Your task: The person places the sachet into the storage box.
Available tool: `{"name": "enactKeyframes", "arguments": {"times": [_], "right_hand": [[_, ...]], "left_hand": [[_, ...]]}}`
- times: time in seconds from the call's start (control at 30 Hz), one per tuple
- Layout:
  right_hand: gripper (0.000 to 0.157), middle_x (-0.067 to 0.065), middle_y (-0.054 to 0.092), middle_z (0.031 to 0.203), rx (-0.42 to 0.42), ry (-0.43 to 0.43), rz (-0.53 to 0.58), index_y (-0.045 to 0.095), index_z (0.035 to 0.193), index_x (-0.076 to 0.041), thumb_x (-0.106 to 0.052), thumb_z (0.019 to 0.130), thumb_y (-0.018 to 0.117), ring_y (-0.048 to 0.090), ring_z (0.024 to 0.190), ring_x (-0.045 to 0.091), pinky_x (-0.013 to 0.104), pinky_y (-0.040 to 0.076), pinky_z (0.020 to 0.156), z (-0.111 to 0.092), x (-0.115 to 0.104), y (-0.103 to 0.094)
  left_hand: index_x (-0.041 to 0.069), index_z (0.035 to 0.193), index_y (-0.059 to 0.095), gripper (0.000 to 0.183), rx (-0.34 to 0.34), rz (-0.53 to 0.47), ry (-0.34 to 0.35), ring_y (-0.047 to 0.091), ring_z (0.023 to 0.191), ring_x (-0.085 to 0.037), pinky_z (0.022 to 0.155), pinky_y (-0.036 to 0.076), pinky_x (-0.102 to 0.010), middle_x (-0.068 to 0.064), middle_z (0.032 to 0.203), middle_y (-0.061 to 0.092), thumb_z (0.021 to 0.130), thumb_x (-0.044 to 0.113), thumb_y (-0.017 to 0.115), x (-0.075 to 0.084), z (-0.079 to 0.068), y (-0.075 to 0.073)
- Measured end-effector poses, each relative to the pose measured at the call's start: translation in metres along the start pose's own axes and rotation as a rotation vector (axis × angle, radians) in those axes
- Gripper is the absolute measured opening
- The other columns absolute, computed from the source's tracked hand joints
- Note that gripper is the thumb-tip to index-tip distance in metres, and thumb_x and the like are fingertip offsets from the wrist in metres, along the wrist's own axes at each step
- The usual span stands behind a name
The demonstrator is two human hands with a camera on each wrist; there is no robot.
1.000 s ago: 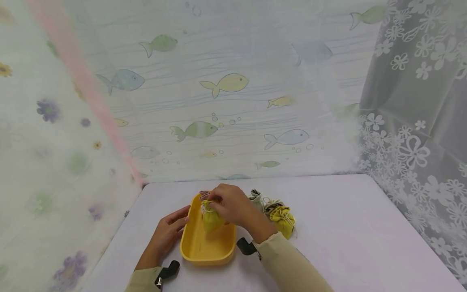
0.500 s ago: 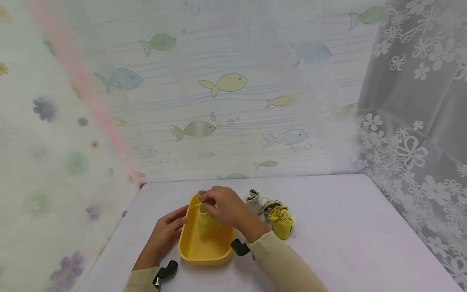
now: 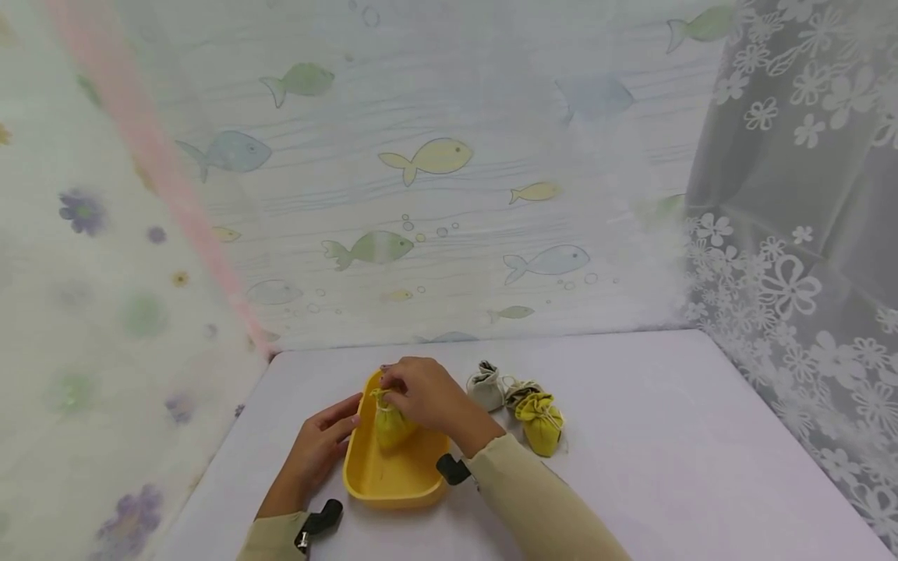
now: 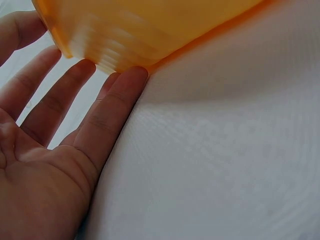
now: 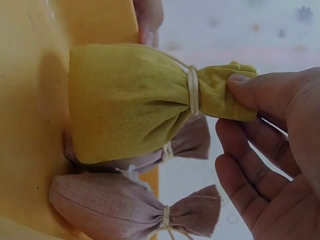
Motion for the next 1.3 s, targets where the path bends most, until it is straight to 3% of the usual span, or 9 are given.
{"name": "enactKeyframes", "arguments": {"times": [0.4, 0.67, 0.9, 1.13, 1.3], "right_hand": [[0.011, -0.010, 0.072, 0.107, -0.044, 0.085, 0.034, 0.076, 0.107, -0.019, -0.022, 0.096, 0.075, 0.068, 0.106, 0.006, 0.015, 0.055, 0.082, 0.006, 0.001, 0.008], [0.009, -0.012, 0.073, 0.102, -0.068, 0.097, 0.025, 0.077, 0.105, -0.019, -0.023, 0.096, 0.075, 0.068, 0.103, 0.004, 0.016, 0.056, 0.082, 0.008, 0.002, 0.012], [0.008, -0.016, 0.074, 0.102, -0.086, 0.118, 0.008, 0.077, 0.104, -0.022, -0.026, 0.097, 0.075, 0.066, 0.120, 0.007, 0.023, 0.057, 0.092, 0.010, 0.001, 0.014], [0.010, -0.017, 0.072, 0.094, -0.100, 0.130, 0.020, 0.077, 0.104, -0.021, -0.026, 0.096, 0.076, 0.068, 0.098, 0.001, 0.019, 0.057, 0.085, 0.008, 0.000, 0.014], [0.012, -0.017, 0.072, 0.096, -0.099, 0.126, 0.022, 0.077, 0.106, -0.021, -0.027, 0.095, 0.077, 0.066, 0.093, -0.002, 0.018, 0.057, 0.085, 0.007, -0.001, 0.014]], "left_hand": [[0.026, 0.142, 0.064, 0.057, -0.006, -0.007, -0.009, 0.061, 0.132, -0.021, 0.101, 0.058, -0.039, 0.002, 0.149, 0.060, 0.089, 0.040, 0.080, -0.002, 0.000, -0.001], [0.025, 0.143, 0.064, 0.059, -0.013, -0.020, -0.001, 0.060, 0.134, -0.022, 0.102, 0.058, -0.039, 0.001, 0.149, 0.059, 0.089, 0.040, 0.081, -0.002, 0.000, -0.002], [0.024, 0.143, 0.064, 0.059, -0.016, -0.040, 0.001, 0.060, 0.134, -0.022, 0.101, 0.058, -0.039, 0.000, 0.149, 0.059, 0.088, 0.039, 0.081, 0.000, 0.000, -0.001], [0.025, 0.142, 0.064, 0.062, -0.003, -0.028, -0.008, 0.058, 0.136, -0.022, 0.102, 0.057, -0.039, 0.000, 0.150, 0.059, 0.085, 0.041, 0.083, 0.000, 0.000, 0.000], [0.024, 0.142, 0.064, 0.061, -0.004, -0.031, -0.003, 0.059, 0.136, -0.022, 0.103, 0.057, -0.039, 0.000, 0.149, 0.059, 0.086, 0.040, 0.083, -0.001, 0.000, 0.000]]}}
Point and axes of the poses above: each hand's wrist, its own z-axis towards the middle knuckle, its own y-axis out of the palm, x = y × z, the point moved 1 cm from there along z, towards the middle knuckle
